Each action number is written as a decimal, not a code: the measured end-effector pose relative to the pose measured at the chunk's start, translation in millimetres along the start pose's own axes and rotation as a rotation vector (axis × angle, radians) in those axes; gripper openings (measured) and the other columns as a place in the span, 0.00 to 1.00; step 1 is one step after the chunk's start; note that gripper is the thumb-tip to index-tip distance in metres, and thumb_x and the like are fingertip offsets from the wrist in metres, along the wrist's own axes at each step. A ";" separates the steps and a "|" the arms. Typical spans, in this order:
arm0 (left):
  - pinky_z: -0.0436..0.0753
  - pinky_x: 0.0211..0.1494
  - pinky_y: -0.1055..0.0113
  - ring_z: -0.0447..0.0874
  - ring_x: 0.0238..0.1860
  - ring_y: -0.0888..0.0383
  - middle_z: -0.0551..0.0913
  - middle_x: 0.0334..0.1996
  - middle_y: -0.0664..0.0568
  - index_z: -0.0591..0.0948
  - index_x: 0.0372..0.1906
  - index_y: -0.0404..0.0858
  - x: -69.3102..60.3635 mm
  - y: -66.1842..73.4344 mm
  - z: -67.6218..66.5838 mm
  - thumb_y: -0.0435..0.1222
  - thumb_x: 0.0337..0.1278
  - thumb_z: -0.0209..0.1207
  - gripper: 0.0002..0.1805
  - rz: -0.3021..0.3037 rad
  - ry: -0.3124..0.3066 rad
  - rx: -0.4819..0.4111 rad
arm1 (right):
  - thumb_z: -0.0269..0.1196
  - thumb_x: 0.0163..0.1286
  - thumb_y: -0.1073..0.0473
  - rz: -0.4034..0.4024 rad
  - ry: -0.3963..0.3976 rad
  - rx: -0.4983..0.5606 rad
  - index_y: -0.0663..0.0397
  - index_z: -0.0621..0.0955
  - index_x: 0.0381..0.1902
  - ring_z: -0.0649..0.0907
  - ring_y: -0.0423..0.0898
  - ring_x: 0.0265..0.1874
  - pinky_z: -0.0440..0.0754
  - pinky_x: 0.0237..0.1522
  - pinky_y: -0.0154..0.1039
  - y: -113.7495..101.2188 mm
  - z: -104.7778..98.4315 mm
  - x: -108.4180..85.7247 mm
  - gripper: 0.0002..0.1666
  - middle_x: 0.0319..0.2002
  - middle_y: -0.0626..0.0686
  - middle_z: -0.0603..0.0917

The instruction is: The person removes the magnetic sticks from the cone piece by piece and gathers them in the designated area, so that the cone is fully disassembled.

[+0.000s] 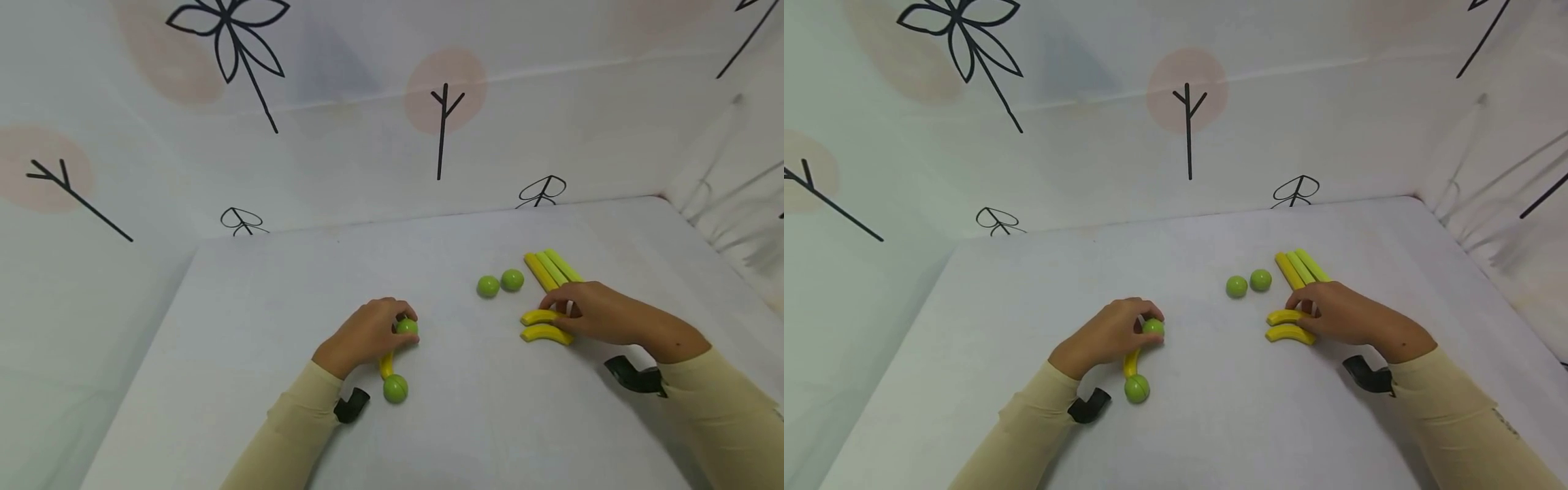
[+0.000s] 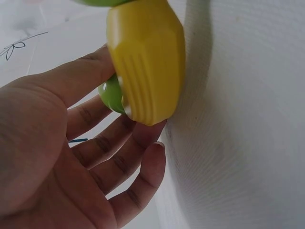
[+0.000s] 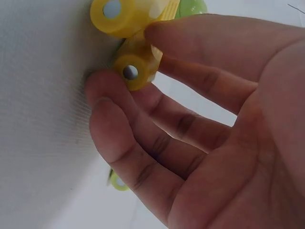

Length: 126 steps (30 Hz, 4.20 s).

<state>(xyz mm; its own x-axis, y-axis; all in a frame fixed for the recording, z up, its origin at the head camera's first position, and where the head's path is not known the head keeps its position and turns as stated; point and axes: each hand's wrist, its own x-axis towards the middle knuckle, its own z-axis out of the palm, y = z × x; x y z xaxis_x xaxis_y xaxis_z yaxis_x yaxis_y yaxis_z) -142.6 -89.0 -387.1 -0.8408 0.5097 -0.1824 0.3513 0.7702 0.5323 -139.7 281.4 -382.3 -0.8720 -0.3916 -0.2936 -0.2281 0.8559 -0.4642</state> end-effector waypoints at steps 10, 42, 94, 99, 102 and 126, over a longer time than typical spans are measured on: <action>0.78 0.46 0.68 0.77 0.42 0.60 0.84 0.45 0.56 0.84 0.50 0.44 1.8 1.9 0.6 0.44 0.58 0.70 0.17 -0.002 -0.003 0.003 | 0.58 0.73 0.61 0.028 -0.019 0.031 0.57 0.83 0.53 0.77 0.43 0.36 0.79 0.35 0.36 -0.2 -3.0 -4.0 0.15 0.43 0.50 0.84; 0.72 0.31 0.64 0.75 0.19 0.59 0.79 0.18 0.54 0.74 0.50 0.48 -17.3 -8.0 -9.8 0.50 0.49 0.73 0.26 -0.206 -0.277 0.017 | 0.63 0.70 0.58 -0.188 0.276 0.000 0.51 0.84 0.49 0.76 0.38 0.28 0.76 0.30 0.31 -128.3 44.3 37.7 0.12 0.34 0.45 0.82; 0.69 0.28 0.69 0.70 0.23 0.61 0.75 0.23 0.57 0.77 0.40 0.48 -2.7 -10.1 -4.8 0.45 0.60 0.67 0.11 -0.064 -0.269 -0.086 | 0.64 0.72 0.51 -0.326 -0.106 0.161 0.46 0.78 0.47 0.72 0.36 0.24 0.73 0.30 0.31 -117.0 61.6 59.4 0.11 0.23 0.42 0.73; 0.69 0.28 0.69 0.70 0.23 0.61 0.75 0.23 0.57 0.77 0.40 0.48 -3.0 -8.1 -5.2 0.45 0.60 0.67 0.11 -0.065 -0.268 -0.084 | 0.63 0.72 0.51 -0.313 -0.104 0.150 0.44 0.78 0.48 0.73 0.36 0.25 0.74 0.32 0.31 -116.0 58.2 56.0 0.10 0.24 0.42 0.73; 0.69 0.29 0.68 0.70 0.23 0.61 0.75 0.23 0.56 0.77 0.40 0.48 -2.8 -6.8 -4.8 0.45 0.61 0.67 0.11 -0.070 -0.266 -0.085 | 0.63 0.72 0.51 -0.309 -0.080 0.158 0.43 0.78 0.49 0.76 0.37 0.28 0.76 0.34 0.32 -114.8 51.2 51.6 0.11 0.27 0.41 0.77; 0.69 0.30 0.68 0.70 0.25 0.61 0.75 0.25 0.57 0.77 0.40 0.49 -3.9 -10.3 -6.0 0.46 0.60 0.67 0.11 -0.089 -0.263 -0.095 | 0.61 0.73 0.55 0.008 0.174 0.042 0.57 0.73 0.62 0.81 0.58 0.51 0.80 0.52 0.55 -43.0 -22.8 79.3 0.23 0.52 0.63 0.82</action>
<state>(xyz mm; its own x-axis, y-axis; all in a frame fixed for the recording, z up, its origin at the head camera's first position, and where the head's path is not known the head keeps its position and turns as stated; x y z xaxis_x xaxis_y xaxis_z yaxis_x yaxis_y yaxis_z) -145.4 -101.2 -387.0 -0.7266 0.5334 -0.4329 0.2311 0.7832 0.5772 -208.8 221.3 -366.6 -0.9363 -0.3173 -0.1503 -0.2054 0.8423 -0.4984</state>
